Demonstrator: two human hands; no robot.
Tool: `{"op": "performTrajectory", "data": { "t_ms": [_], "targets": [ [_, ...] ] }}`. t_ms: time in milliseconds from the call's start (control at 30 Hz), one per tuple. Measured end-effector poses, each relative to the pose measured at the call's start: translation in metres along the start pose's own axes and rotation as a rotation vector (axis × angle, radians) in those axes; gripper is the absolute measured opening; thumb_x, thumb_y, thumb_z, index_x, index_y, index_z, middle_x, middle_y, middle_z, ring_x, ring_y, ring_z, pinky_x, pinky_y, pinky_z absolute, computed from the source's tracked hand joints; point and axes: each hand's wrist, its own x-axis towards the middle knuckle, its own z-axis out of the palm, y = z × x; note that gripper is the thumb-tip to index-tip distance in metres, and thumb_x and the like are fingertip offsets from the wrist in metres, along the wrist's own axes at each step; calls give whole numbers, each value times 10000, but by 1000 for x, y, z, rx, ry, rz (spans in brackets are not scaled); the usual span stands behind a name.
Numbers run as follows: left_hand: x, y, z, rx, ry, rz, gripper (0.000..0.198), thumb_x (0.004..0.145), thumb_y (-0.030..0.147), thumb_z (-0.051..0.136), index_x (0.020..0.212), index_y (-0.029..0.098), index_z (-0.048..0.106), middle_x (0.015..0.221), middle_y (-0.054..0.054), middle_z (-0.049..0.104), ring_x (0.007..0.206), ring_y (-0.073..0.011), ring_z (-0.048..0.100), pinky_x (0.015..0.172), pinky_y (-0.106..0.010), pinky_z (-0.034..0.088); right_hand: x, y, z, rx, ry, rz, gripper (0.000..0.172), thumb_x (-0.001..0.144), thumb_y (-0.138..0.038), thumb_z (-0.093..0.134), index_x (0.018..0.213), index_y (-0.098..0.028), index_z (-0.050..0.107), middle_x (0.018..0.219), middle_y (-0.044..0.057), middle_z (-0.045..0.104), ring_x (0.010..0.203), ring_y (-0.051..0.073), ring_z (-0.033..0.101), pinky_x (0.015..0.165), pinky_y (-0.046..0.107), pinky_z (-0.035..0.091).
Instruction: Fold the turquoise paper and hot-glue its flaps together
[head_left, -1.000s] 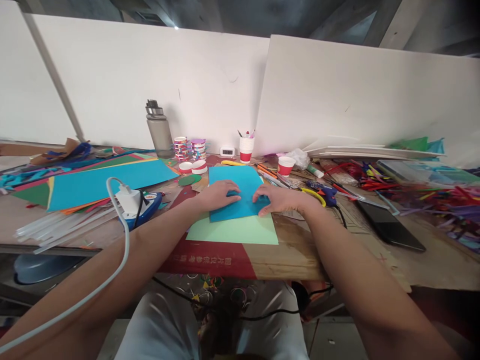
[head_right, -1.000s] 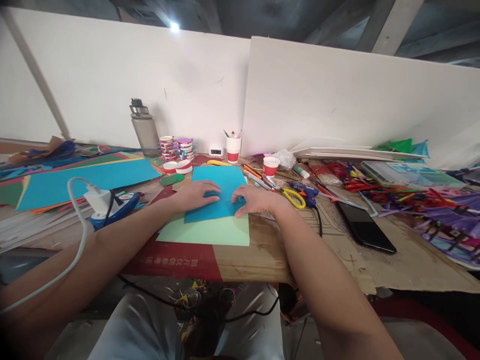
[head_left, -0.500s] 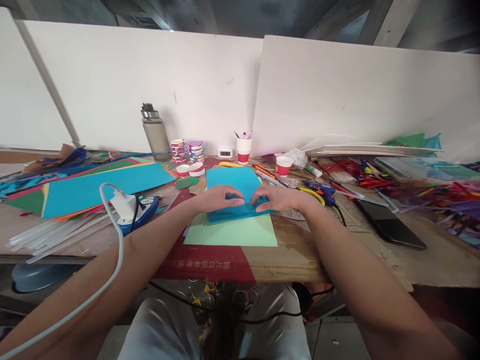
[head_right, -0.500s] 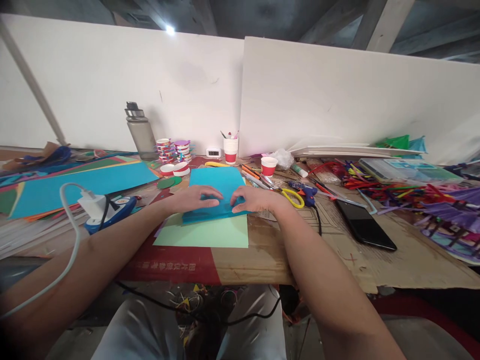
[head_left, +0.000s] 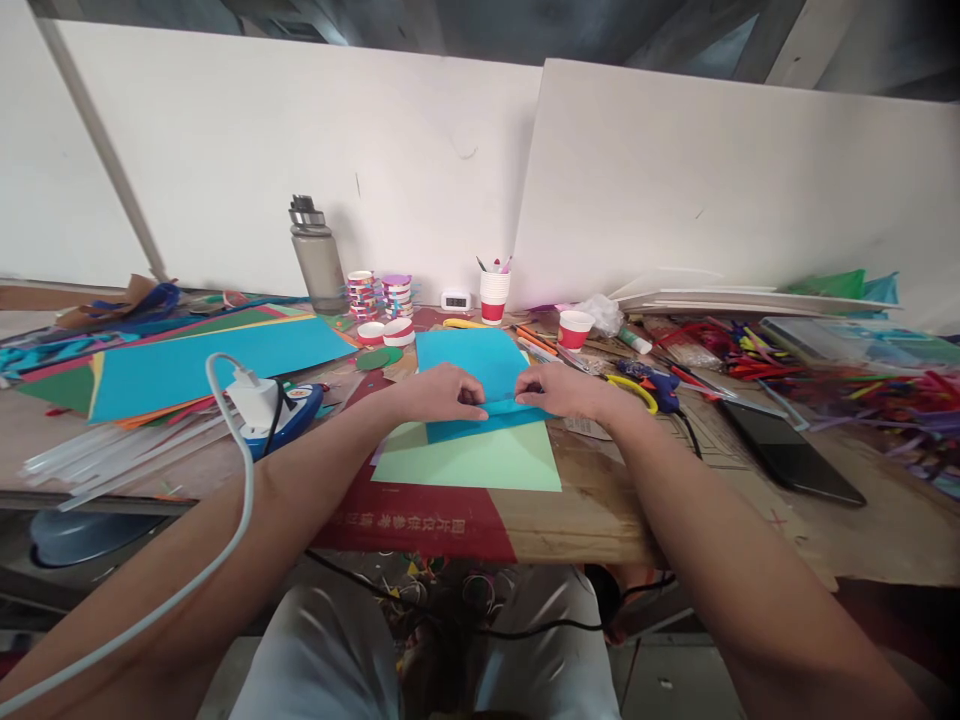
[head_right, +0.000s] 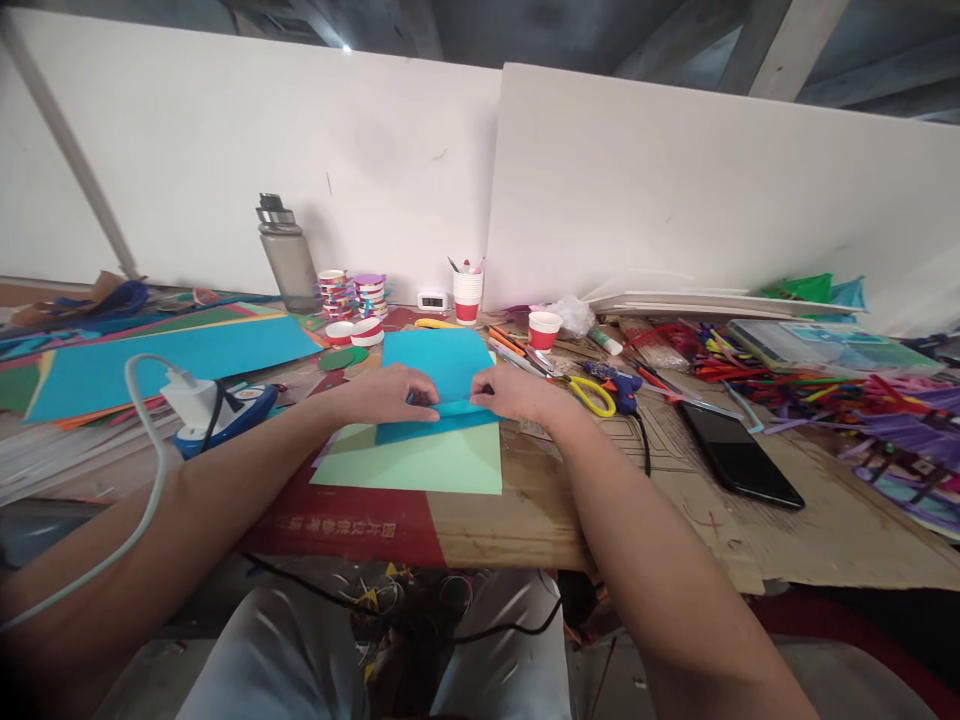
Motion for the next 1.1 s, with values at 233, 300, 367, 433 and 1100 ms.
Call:
{"op": "performTrajectory", "data": {
  "t_ms": [233, 300, 367, 433, 1100],
  "targets": [
    [-2, -6, -2, -80, -28, -78, 337, 786, 510, 578, 806, 193, 690, 815, 6, 702, 723, -133, 601, 614, -213, 396, -3, 0, -3, 16, -55, -16, 182, 783, -325, 605, 892, -199, 679, 895, 38, 687, 777, 179, 570, 653, 261, 405],
    [-1, -9, -2, -92, -25, -79, 348, 783, 522, 574, 803, 194, 689, 810, 8, 700, 714, -132, 594, 610, -214, 395, -3, 2, -3, -21, -48, -13, 167, 788, -323, 599, 872, -201, 676, 891, 36, 677, 771, 176, 562, 644, 259, 392],
    [-1, -11, -2, -97, -31, -80, 361, 782, 533, 570, 805, 192, 688, 800, 8, 696, 703, -131, 587, 604, -216, 391, -1, 5, -3, -40, -45, 6, 176, 803, -342, 579, 850, -199, 670, 831, 25, 661, 720, 165, 545, 613, 257, 370],
    [-1, -11, -3, -104, -39, -78, 369, 783, 540, 568, 806, 190, 685, 800, 6, 692, 705, -132, 584, 602, -217, 389, 0, 8, -2, -38, -56, 33, 203, 813, -373, 562, 831, -196, 662, 749, 9, 635, 663, 153, 521, 580, 256, 341],
    [1, -13, -2, -132, -31, -144, 372, 757, 528, 562, 760, 173, 672, 715, 1, 649, 653, -137, 549, 574, -225, 371, -2, 2, -2, 159, 353, 114, 246, 851, -387, 548, 874, -170, 660, 874, 45, 691, 777, 159, 596, 693, 256, 423]
  ]
}}
